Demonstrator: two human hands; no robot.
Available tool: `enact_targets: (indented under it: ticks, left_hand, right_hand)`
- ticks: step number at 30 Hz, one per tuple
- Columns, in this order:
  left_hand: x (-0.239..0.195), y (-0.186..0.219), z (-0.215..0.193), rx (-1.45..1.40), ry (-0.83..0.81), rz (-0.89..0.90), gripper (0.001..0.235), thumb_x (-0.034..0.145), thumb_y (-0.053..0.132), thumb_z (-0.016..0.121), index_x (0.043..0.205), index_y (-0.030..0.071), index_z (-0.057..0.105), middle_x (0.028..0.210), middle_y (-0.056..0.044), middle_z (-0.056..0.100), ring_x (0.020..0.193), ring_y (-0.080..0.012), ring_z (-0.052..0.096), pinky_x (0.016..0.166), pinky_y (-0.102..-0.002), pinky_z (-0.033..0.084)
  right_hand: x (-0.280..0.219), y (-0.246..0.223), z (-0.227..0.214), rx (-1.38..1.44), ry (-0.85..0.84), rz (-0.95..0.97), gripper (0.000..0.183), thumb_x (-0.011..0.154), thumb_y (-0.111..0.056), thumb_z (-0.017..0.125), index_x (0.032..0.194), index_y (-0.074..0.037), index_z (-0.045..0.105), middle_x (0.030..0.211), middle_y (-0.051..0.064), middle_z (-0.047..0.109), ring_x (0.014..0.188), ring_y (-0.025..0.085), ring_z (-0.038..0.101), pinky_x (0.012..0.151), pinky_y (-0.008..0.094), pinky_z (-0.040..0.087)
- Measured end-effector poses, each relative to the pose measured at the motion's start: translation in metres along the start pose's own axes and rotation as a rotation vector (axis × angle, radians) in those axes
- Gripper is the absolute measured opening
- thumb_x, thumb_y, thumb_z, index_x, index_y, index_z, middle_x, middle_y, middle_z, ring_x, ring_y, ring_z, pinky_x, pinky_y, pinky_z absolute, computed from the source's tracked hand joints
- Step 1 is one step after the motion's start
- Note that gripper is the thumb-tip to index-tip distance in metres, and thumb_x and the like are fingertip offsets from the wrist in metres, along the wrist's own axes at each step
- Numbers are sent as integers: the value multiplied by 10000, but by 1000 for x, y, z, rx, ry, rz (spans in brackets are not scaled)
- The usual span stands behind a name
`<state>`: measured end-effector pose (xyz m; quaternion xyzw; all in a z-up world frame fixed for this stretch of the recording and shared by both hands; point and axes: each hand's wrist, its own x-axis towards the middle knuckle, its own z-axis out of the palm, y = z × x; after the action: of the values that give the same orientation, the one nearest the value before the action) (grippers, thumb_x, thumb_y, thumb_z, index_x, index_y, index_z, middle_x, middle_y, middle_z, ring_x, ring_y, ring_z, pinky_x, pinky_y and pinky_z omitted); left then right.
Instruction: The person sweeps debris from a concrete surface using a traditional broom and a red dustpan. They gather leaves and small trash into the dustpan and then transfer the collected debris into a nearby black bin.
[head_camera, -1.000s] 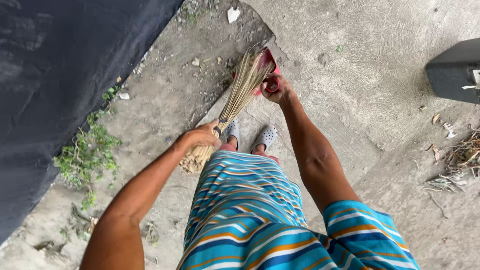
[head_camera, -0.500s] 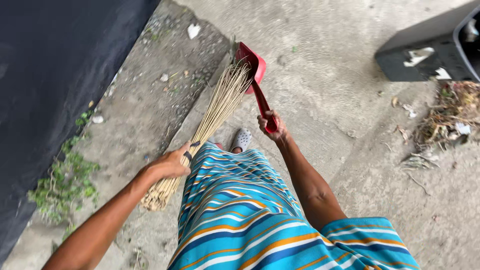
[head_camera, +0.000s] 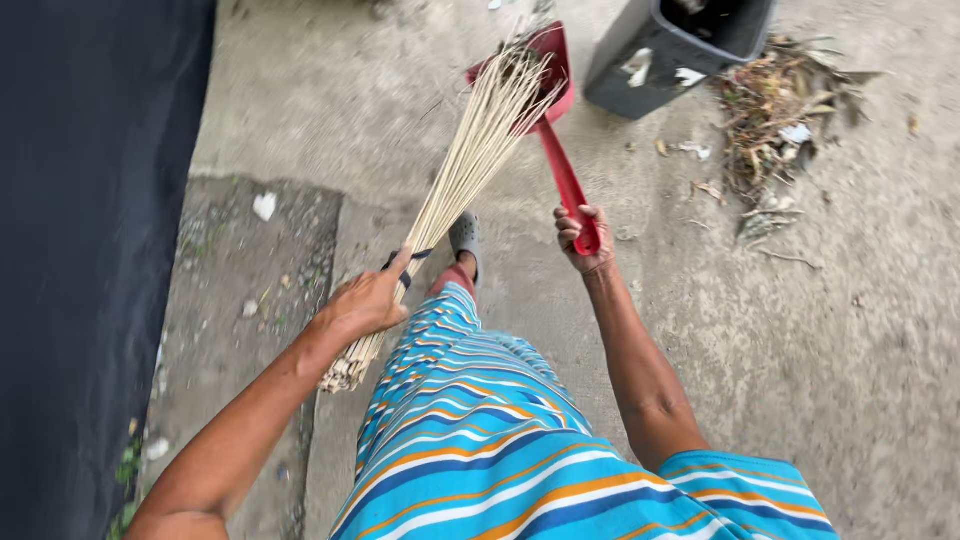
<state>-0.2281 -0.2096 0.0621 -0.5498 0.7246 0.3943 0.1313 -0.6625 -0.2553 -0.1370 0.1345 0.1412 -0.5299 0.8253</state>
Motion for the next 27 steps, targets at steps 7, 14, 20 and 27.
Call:
enact_targets:
  ticks: [7, 14, 20, 27]
  left_hand:
    - [108, 120, -72, 183, 78, 233, 1070, 780, 226, 714, 1632, 215, 66, 1030, -260, 707, 981, -474, 680, 907, -568, 536]
    - [224, 211, -135, 268, 108, 309, 1111, 778, 245, 768, 1627, 284, 53, 1057, -253, 694, 968, -463, 684, 892, -548, 550]
    - [332, 231, -122, 415, 12, 135, 910, 896, 121, 611, 1660, 323, 160, 1008, -211, 732, 917, -378, 746, 825, -518, 609]
    - [301, 249, -105, 459, 162, 90, 868, 843, 159, 669, 1594, 316, 262, 1054, -225, 722, 991, -431, 708, 855, -551, 576]
  right_hand:
    - [-64, -144, 72, -162, -173, -235, 324, 986, -153, 612, 1182, 47, 448, 920, 104, 520, 711, 158, 520, 626, 289, 509]
    - [-80, -253, 166, -849, 328, -633, 721, 871, -71, 560, 1515, -157, 248, 916, 110, 548, 560, 130, 553, 434, 297, 519]
    - [-32, -347, 88, -1192, 646, -568, 841, 809, -48, 602, 1545, -164, 212, 841, 167, 536, 492, 197, 531, 398, 362, 494]
    - [-4, -391, 20, -1743, 745, -567, 851, 829, -111, 652, 1572, -91, 237, 1070, 252, 640, 722, 261, 626, 619, 361, 533]
